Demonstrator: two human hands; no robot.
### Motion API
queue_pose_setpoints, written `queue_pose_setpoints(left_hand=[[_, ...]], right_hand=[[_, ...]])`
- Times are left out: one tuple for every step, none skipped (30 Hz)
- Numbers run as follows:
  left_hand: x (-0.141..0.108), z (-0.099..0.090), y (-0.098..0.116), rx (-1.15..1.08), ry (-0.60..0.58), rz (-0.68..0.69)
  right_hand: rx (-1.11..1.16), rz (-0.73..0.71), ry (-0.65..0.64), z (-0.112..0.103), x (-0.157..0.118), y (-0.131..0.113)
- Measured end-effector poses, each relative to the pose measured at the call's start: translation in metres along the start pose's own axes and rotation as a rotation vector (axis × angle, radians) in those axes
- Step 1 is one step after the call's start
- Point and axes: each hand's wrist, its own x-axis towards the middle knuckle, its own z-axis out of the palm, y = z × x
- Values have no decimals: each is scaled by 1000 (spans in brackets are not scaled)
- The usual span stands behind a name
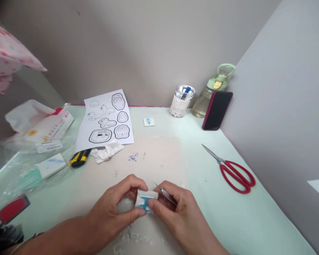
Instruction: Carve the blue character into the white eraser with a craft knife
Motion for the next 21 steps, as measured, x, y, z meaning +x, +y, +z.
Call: queue_pose_setpoints(left_hand=[[-1,0,1,-5,4,-4],[-1,1,1,-16,9,-9],[-1,1,3,-31,17,-13],[-2,1,4,-48,26,-14],[-2,1,7,-70,32,-10],[-2,0,9,-99,38,-7],[-3,0,12,-134,40,-6],[-3,-1,16,-171,41,-8],[-4,-2,19,-205,40,-13],[-6,-2,22,-235,37,-16],[-7,-3,24,-261,31,-15],[-9,-4,26,-281,24,-12],[-10,-4,27,-297,14,-7],[-11,-5,28,-310,8,2],[-12,-5,28,-317,5,12],[-13,-6,28,-310,6,21],[-14,-6,29,-288,14,30],[-14,-6,30,-256,29,38],[-14,-5,30,-220,44,47],[-15,-5,32,-186,58,51],[-15,-5,33,-157,66,53]], right_hand=[[-11,-17,-2,1,-1,-2],[-20,-35,-5,2,-3,-4],[-26,-50,-9,3,-5,-6],[-27,-66,-12,3,-6,-9],[-22,-79,-9,4,-8,-11],[-15,-88,-4,4,-10,-14],[-3,-94,5,4,-12,-16],[12,-97,13,5,-14,-18],[31,-99,21,4,-16,-19],[49,-102,27,4,-17,-20],[65,-106,29,4,-18,-20],[81,-112,26,3,-19,-21],[99,-116,21,3,-20,-21],[115,-118,14,3,-20,-21],[127,-120,11,3,-21,-21],[134,-125,13,3,-21,-21],[134,-131,24,4,-21,-21],[127,-136,40,5,-21,-22],[112,-139,59,6,-22,-23],[96,-141,76,8,-22,-24],[81,-145,88,9,-22,-25]])
